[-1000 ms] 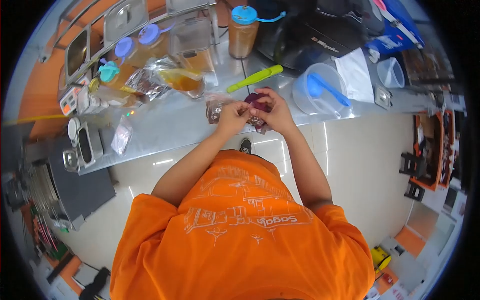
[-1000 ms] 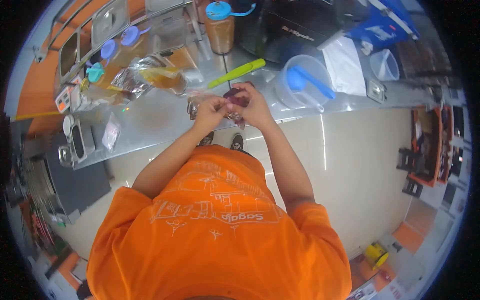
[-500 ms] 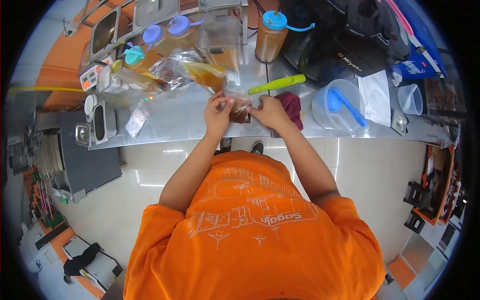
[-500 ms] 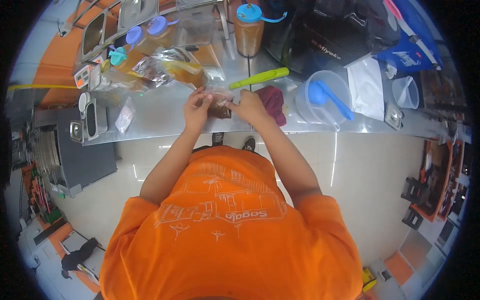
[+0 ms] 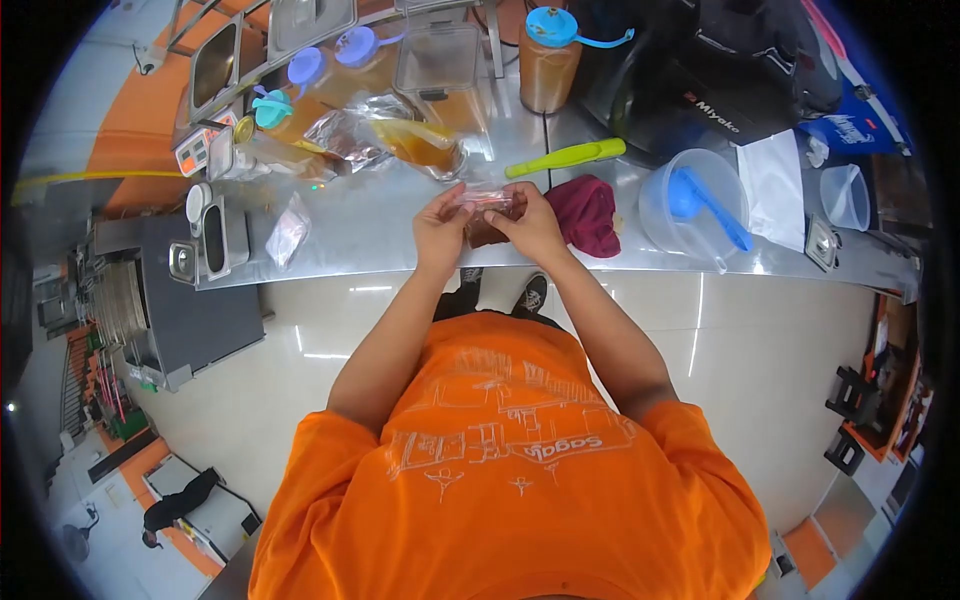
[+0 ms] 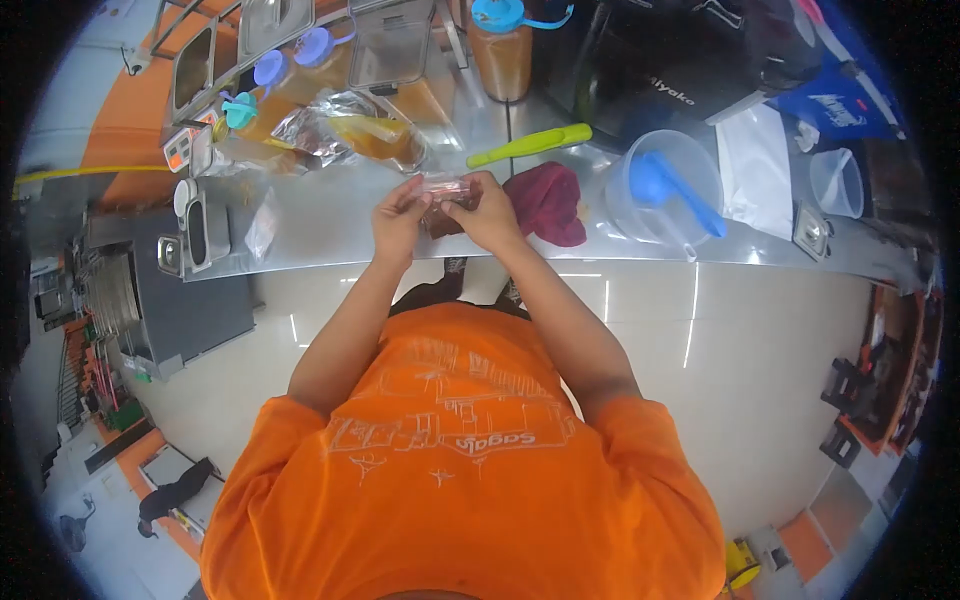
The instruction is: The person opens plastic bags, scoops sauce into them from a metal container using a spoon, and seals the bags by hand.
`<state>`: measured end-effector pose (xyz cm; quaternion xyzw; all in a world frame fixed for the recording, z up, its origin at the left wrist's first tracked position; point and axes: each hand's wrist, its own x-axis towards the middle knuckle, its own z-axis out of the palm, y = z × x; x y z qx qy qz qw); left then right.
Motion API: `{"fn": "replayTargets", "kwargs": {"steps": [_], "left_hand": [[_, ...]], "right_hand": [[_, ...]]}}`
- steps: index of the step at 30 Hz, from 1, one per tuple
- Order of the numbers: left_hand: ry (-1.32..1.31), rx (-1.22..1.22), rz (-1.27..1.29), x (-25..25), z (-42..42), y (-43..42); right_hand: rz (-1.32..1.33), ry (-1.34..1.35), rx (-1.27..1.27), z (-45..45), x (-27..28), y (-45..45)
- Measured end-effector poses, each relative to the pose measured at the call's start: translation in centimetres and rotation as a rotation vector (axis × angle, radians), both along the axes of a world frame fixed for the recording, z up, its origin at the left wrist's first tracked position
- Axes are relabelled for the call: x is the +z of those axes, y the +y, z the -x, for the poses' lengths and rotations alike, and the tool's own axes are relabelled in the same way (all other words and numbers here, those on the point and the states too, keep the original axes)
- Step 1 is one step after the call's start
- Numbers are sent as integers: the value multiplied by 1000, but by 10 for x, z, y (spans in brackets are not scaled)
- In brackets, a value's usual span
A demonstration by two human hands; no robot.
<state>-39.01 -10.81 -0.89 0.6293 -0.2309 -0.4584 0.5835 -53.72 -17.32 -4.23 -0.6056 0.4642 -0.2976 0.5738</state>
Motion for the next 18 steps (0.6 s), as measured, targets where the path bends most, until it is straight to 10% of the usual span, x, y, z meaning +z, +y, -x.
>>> {"fn": "replayTargets", "kwargs": {"steps": [11,18], "left_hand": [[-382,-125,68,2,-34,33],[-307,-301,82,13,-76,42]], "right_hand": [[-133,-396,93,2,21,8],[118,18,45,-6,37,6]]}}
